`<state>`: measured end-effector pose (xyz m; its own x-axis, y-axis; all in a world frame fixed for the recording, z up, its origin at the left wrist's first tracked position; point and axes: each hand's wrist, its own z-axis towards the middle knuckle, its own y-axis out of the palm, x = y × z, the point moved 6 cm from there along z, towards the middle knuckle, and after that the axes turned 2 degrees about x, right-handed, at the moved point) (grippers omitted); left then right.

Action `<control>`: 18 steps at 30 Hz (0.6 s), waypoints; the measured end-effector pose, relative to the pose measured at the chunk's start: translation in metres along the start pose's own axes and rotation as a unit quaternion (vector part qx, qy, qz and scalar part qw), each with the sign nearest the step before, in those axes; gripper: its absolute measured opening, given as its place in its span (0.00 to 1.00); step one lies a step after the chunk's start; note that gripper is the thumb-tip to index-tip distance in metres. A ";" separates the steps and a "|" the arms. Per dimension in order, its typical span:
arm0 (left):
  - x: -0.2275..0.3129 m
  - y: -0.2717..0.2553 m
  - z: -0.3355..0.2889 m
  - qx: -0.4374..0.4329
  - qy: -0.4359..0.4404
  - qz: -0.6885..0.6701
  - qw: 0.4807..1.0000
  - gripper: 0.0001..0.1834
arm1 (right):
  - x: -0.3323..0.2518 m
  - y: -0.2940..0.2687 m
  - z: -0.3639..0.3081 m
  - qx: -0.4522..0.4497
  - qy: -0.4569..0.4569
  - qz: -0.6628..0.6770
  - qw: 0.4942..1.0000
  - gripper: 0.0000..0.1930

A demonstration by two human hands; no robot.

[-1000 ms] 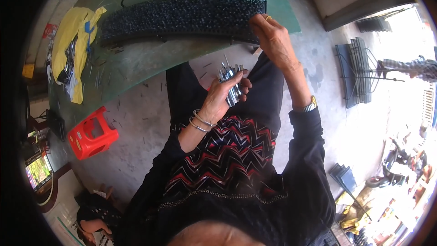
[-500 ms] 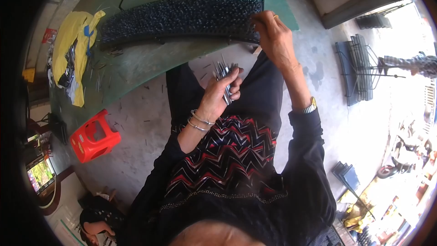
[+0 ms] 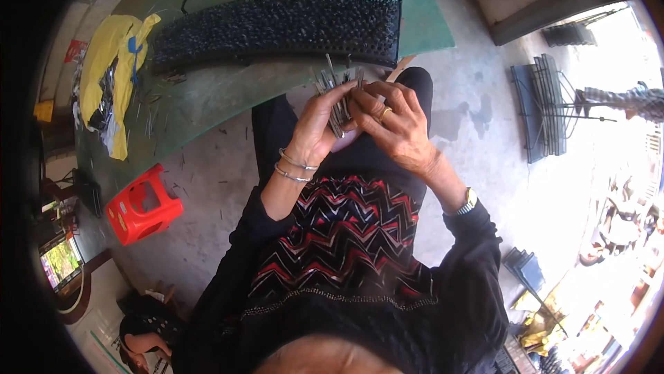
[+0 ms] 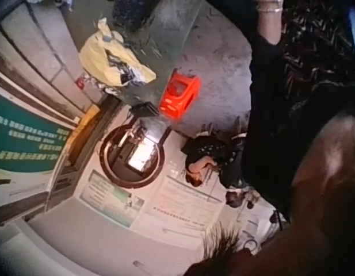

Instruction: Inserting small metal pins into the holes of a curved black mesh component.

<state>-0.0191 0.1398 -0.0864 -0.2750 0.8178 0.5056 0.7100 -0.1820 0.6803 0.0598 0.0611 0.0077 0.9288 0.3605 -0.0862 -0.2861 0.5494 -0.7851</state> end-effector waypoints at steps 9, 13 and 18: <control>0.008 0.005 -0.008 0.003 0.032 0.079 0.996 0.08 | 0.038 0.010 -0.016 0.086 0.451 0.292 0.839 0.08; -0.003 0.009 -0.014 -0.021 0.023 0.100 0.994 0.09 | 0.054 0.028 -0.025 -0.035 0.521 0.409 0.748 0.13; -0.010 0.005 -0.013 -0.011 0.028 0.096 0.995 0.09 | 0.056 0.032 -0.029 -0.031 0.527 0.407 0.745 0.11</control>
<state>-0.0211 0.1235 -0.0818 -0.1706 0.7355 0.6557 0.7391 -0.3446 0.5788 0.1098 0.0769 -0.0399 0.1308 -0.2550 -0.9581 -0.8750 0.4246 -0.2324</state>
